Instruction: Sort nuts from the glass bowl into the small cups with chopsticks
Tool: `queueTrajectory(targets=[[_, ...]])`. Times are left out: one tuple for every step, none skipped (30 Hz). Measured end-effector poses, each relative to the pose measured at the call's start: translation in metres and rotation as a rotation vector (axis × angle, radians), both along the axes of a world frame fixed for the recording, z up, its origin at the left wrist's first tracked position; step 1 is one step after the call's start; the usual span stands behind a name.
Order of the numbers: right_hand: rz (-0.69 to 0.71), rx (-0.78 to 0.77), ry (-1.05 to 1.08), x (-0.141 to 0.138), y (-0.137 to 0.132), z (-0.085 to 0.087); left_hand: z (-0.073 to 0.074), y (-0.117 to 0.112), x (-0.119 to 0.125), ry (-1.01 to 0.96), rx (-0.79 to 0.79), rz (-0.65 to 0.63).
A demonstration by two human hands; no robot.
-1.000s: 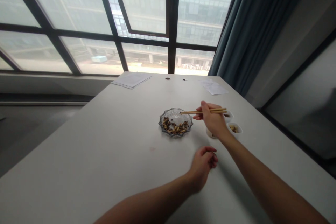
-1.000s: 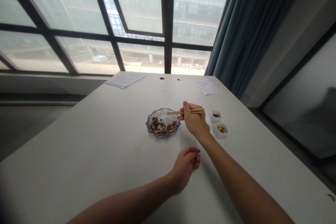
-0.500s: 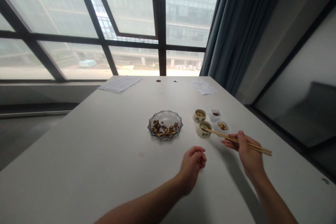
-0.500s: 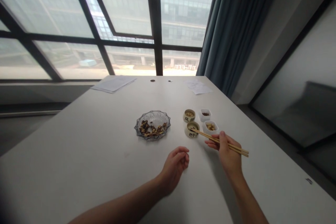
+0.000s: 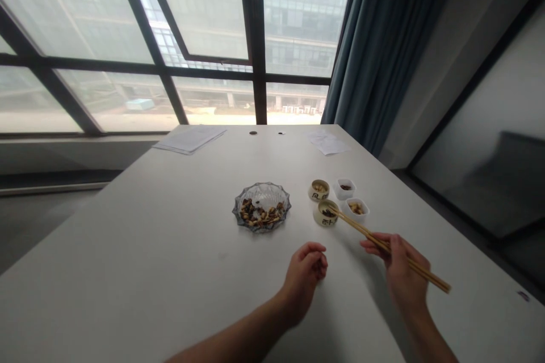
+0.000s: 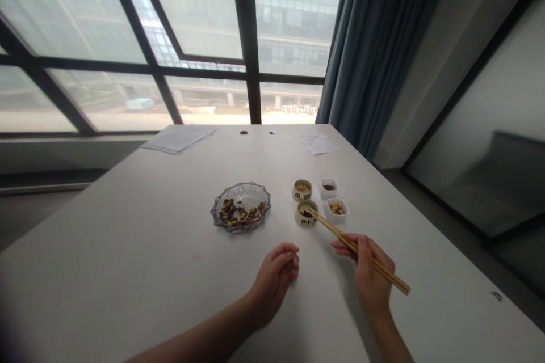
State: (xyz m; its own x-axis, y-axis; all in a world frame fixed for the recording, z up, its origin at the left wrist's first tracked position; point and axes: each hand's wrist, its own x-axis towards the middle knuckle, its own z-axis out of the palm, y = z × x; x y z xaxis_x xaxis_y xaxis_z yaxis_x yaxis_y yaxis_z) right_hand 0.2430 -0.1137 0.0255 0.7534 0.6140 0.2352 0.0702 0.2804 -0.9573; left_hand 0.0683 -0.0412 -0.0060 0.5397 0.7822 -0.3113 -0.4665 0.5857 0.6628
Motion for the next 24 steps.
queueTrajectory(targets=[[0.013,0.010,-0.011,-0.003,-0.001,-0.001,0.000,-0.001,-0.001,-0.001,0.000,0.012],[0.027,0.016,-0.024,-0.005,-0.001,-0.003,-0.001,-0.003,-0.001,0.000,0.000,0.024],[0.040,0.020,-0.037,-0.008,-0.002,-0.004,-0.002,-0.004,-0.002,0.002,0.004,0.031],[0.053,0.023,-0.049,-0.010,-0.002,-0.006,-0.002,-0.006,-0.002,0.007,0.011,0.033],[0.068,0.026,-0.061,-0.012,-0.003,-0.007,-0.002,-0.006,-0.002,0.013,0.018,0.030],[0.081,0.028,-0.073,-0.013,-0.003,-0.009,-0.003,-0.007,-0.003,0.012,0.018,0.035],[0.092,0.028,-0.082,-0.013,-0.003,-0.010,-0.003,-0.007,-0.003,0.006,0.010,0.050],[0.102,0.025,-0.088,-0.014,-0.003,-0.012,-0.003,-0.006,-0.003,-0.003,0.000,0.065],[0.107,0.021,-0.093,-0.014,-0.003,-0.013,-0.003,-0.006,-0.003,-0.014,-0.013,0.081],[0.108,0.017,-0.096,-0.014,-0.003,-0.013,-0.003,-0.005,-0.003,-0.023,-0.024,0.092],[0.109,0.012,-0.098,-0.015,-0.003,-0.014,-0.003,-0.004,-0.003,-0.030,-0.031,0.097],[0.110,0.005,-0.099,-0.015,-0.002,-0.014,-0.004,-0.004,-0.003,-0.033,-0.036,0.098],[0.112,0.000,-0.098,-0.016,-0.002,-0.013,-0.004,-0.003,-0.003,-0.034,-0.039,0.098],[0.114,-0.001,-0.096,-0.017,-0.002,-0.012,-0.004,-0.003,-0.004,-0.034,-0.044,0.099],[0.117,0.000,-0.092,-0.018,-0.001,-0.011,-0.004,-0.003,-0.004,-0.035,-0.051,0.102],[0.119,0.002,-0.089,-0.019,-0.001,-0.010,-0.004,-0.003,-0.004,-0.035,-0.058,0.107],[0.119,0.007,-0.087,-0.019,-0.001,-0.009,-0.003,-0.003,-0.005,-0.035,-0.065,0.112],[0.119,0.013,-0.086,-0.020,-0.002,-0.008,-0.003,-0.003,-0.005,-0.035,-0.071,0.115],[0.120,0.017,-0.085,-0.020,-0.002,-0.008,-0.003,-0.002,-0.005,-0.035,-0.075,0.115],[0.119,0.022,-0.086,-0.020,-0.002,-0.007,-0.002,-0.002,-0.005,-0.037,-0.077,0.114],[0.119,0.027,-0.085,-0.021,-0.002,-0.007,-0.002,-0.002,-0.005,-0.041,-0.080,0.112],[0.121,0.032,-0.085,-0.021,-0.003,-0.006,-0.001,-0.001,-0.005,-0.048,-0.082,0.108],[0.124,0.036,-0.086,-0.022,-0.003,-0.006,0.000,-0.001,-0.005,-0.054,-0.085,0.105],[0.125,0.038,-0.085,-0.023,-0.003,-0.005,0.000,-0.001,-0.004,-0.058,-0.089,0.101]])
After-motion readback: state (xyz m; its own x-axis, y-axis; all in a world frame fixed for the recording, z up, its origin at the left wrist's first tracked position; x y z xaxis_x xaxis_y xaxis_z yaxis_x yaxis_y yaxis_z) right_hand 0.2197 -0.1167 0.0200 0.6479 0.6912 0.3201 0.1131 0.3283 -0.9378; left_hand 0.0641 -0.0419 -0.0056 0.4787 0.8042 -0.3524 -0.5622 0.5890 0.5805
